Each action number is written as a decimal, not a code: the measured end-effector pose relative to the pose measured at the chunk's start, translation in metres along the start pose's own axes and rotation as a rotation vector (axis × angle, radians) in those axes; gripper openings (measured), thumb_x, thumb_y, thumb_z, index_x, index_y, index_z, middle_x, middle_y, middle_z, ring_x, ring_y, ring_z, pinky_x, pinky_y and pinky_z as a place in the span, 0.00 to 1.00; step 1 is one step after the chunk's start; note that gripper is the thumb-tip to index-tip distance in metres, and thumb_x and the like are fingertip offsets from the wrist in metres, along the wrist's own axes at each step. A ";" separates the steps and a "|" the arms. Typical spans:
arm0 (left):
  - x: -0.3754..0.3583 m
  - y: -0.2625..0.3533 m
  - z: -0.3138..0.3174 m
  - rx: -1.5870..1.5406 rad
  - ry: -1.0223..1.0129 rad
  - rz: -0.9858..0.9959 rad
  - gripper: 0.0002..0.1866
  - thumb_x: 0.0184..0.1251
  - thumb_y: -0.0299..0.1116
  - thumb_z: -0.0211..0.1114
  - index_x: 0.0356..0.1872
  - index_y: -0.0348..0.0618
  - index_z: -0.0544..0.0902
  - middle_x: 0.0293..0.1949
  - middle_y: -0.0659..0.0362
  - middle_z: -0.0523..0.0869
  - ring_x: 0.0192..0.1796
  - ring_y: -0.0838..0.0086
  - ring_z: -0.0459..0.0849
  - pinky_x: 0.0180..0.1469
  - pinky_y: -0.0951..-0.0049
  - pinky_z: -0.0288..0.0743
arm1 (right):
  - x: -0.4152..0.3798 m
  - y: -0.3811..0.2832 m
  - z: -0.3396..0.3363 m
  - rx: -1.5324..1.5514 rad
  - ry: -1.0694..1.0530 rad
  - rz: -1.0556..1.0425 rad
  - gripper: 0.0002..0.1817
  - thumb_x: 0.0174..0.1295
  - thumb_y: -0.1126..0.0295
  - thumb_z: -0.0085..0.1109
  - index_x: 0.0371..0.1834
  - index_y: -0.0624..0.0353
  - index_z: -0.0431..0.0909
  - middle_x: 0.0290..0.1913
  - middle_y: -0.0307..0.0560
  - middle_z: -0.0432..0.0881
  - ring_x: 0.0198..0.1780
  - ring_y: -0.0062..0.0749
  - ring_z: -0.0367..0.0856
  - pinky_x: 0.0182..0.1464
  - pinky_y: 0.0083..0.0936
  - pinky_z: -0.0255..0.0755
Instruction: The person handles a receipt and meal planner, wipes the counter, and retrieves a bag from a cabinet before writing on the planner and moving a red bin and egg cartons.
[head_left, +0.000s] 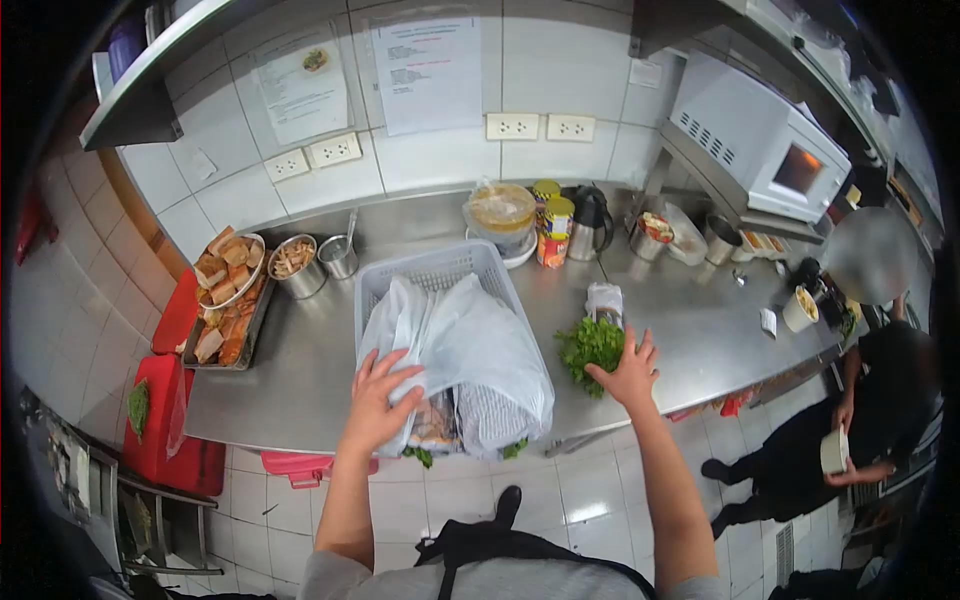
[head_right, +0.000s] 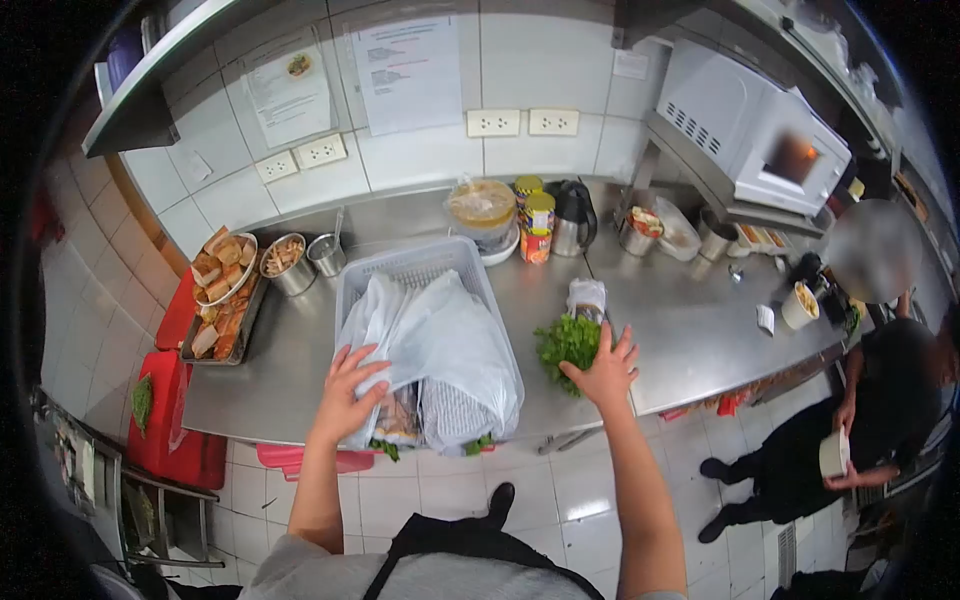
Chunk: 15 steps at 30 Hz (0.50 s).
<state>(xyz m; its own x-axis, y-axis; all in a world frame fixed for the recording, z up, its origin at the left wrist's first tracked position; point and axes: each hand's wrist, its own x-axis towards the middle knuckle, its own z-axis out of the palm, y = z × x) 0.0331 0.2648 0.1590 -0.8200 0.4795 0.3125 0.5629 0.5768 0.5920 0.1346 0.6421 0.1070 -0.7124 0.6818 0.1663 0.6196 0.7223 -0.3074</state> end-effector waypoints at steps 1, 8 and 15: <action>0.001 0.001 -0.001 -0.001 0.018 0.000 0.17 0.55 0.42 0.65 0.48 0.57 0.83 0.62 0.63 0.72 0.70 0.52 0.55 0.68 0.51 0.48 | 0.015 -0.002 0.009 0.001 0.011 -0.015 0.56 0.36 0.51 0.74 0.70 0.44 0.49 0.70 0.64 0.45 0.68 0.62 0.53 0.57 0.63 0.58; 0.005 0.018 -0.003 0.027 0.069 -0.009 0.17 0.52 0.35 0.68 0.45 0.52 0.84 0.60 0.60 0.75 0.68 0.51 0.59 0.68 0.54 0.50 | 0.071 0.058 0.077 0.572 -0.039 -0.049 0.44 0.41 0.66 0.71 0.65 0.52 0.59 0.58 0.58 0.70 0.52 0.52 0.77 0.52 0.43 0.73; 0.028 0.026 -0.015 0.087 -0.175 -0.118 0.22 0.52 0.38 0.67 0.52 0.52 0.80 0.64 0.58 0.69 0.70 0.52 0.56 0.69 0.52 0.45 | 0.092 -0.006 0.008 1.768 -0.529 0.280 0.24 0.55 0.77 0.55 0.57 0.62 0.67 0.46 0.48 0.79 0.45 0.37 0.80 0.45 0.35 0.78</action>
<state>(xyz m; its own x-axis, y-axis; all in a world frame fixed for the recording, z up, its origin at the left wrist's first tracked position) 0.0233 0.2834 0.1941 -0.8546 0.5082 0.1069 0.4771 0.6869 0.5482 0.0623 0.6996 0.1164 -0.8935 0.3917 -0.2195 -0.0474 -0.5684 -0.8214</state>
